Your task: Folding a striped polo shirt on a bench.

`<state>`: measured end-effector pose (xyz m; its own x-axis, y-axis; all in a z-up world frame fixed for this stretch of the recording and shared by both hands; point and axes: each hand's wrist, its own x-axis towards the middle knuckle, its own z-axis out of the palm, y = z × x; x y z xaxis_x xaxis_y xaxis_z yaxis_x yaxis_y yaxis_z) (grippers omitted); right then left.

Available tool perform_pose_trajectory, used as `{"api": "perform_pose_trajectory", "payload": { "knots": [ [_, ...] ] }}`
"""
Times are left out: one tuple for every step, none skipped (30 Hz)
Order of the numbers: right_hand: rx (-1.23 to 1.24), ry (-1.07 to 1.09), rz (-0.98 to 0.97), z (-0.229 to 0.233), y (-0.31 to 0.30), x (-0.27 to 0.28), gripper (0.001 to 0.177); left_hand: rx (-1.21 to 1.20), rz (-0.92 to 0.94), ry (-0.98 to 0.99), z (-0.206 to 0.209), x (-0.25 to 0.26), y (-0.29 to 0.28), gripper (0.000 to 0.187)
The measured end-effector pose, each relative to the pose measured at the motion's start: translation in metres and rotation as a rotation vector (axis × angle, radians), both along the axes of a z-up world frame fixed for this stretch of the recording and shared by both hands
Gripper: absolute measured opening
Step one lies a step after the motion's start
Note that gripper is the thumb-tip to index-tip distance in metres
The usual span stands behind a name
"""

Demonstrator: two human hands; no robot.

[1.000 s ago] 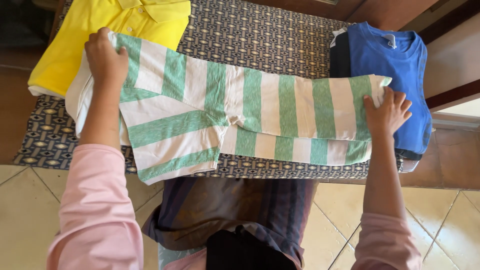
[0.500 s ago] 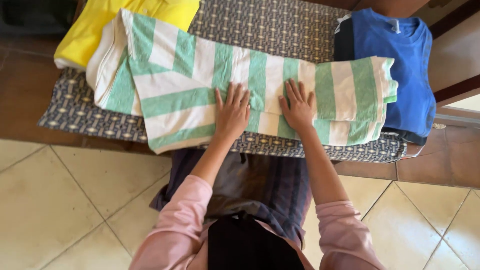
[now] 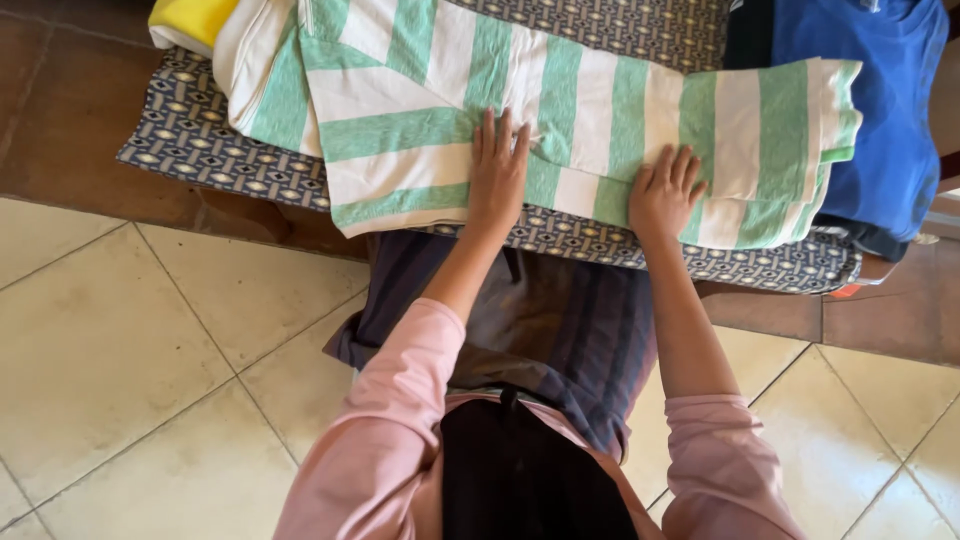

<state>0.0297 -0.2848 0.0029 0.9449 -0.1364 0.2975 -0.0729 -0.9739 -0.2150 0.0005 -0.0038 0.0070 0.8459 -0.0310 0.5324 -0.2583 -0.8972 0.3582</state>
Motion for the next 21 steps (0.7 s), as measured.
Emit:
{"api": "perform_pose_trajectory", "payload": {
  "knots": [
    [0.005,0.005,-0.001,0.001,0.013,-0.002,0.061,0.005,-0.001,0.005,-0.002,0.004,-0.005,0.054],
    [-0.009,0.02,0.022,0.002,0.025,-0.005,0.062,0.014,0.052,-0.014,-0.005,0.004,-0.011,0.049],
    [-0.024,0.035,0.045,0.004,0.037,-0.008,0.063,0.023,0.105,-0.033,-0.008,0.005,-0.016,0.043],
    [-0.023,0.03,0.049,0.007,0.049,-0.006,0.063,0.024,0.109,-0.038,-0.011,0.007,-0.018,0.043],
    [-0.047,0.038,0.095,0.01,0.062,-0.003,0.063,0.019,0.119,-0.059,-0.014,0.009,-0.02,0.041],
    [-0.072,0.05,0.143,0.012,0.074,-0.003,0.063,0.014,0.129,-0.076,-0.017,0.009,-0.023,0.04],
    [-0.073,0.049,0.146,0.018,0.085,-0.005,0.063,0.013,0.133,-0.077,-0.013,0.01,-0.022,0.04],
    [-0.066,0.066,0.181,0.023,0.096,-0.01,0.061,0.025,0.118,-0.076,-0.011,0.008,-0.021,0.04],
    [-0.059,0.084,0.215,0.027,0.106,-0.015,0.059,0.038,0.104,-0.076,-0.008,0.006,-0.02,0.04],
    [-0.059,0.08,0.215,0.029,0.108,-0.016,0.059,0.038,0.105,-0.079,-0.01,0.006,-0.02,0.04],
    [-0.046,0.059,0.269,0.031,0.111,-0.017,0.058,0.038,0.083,-0.073,-0.012,0.007,-0.019,0.041],
    [-0.032,0.038,0.32,0.032,0.113,-0.019,0.056,0.039,0.059,-0.066,-0.013,0.007,-0.02,0.041],
    [-0.032,0.035,0.318,0.033,0.111,-0.019,0.056,0.04,0.057,-0.069,-0.014,0.008,-0.019,0.041],
    [-0.036,0.036,0.358,0.032,0.108,-0.02,0.054,0.088,0.027,-0.057,-0.015,0.008,-0.019,0.042],
    [-0.04,0.037,0.397,0.032,0.106,-0.021,0.053,0.136,-0.004,-0.044,-0.017,0.009,-0.018,0.043],
    [-0.038,0.035,0.394,0.034,0.104,-0.023,0.053,0.138,-0.006,-0.046,-0.015,0.007,-0.018,0.043],
    [-0.012,0.029,0.411,0.035,0.101,-0.024,0.054,0.145,0.029,-0.033,-0.013,0.006,-0.018,0.043],
    [0.013,0.024,0.431,0.037,0.099,-0.026,0.055,0.15,0.066,-0.019,-0.012,0.004,-0.017,0.044],
    [0.014,0.025,0.43,0.038,0.098,-0.027,0.055,0.151,0.066,-0.018,-0.01,0.002,-0.018,0.044],
    [0.009,0.04,0.417,0.04,0.097,-0.028,0.056,0.145,0.125,-0.007,-0.008,0.001,-0.018,0.046],
    [0.005,0.055,0.403,0.042,0.096,-0.029,0.058,0.139,0.184,0.004,-0.005,-0.001,-0.019,0.049]
  ]
}}
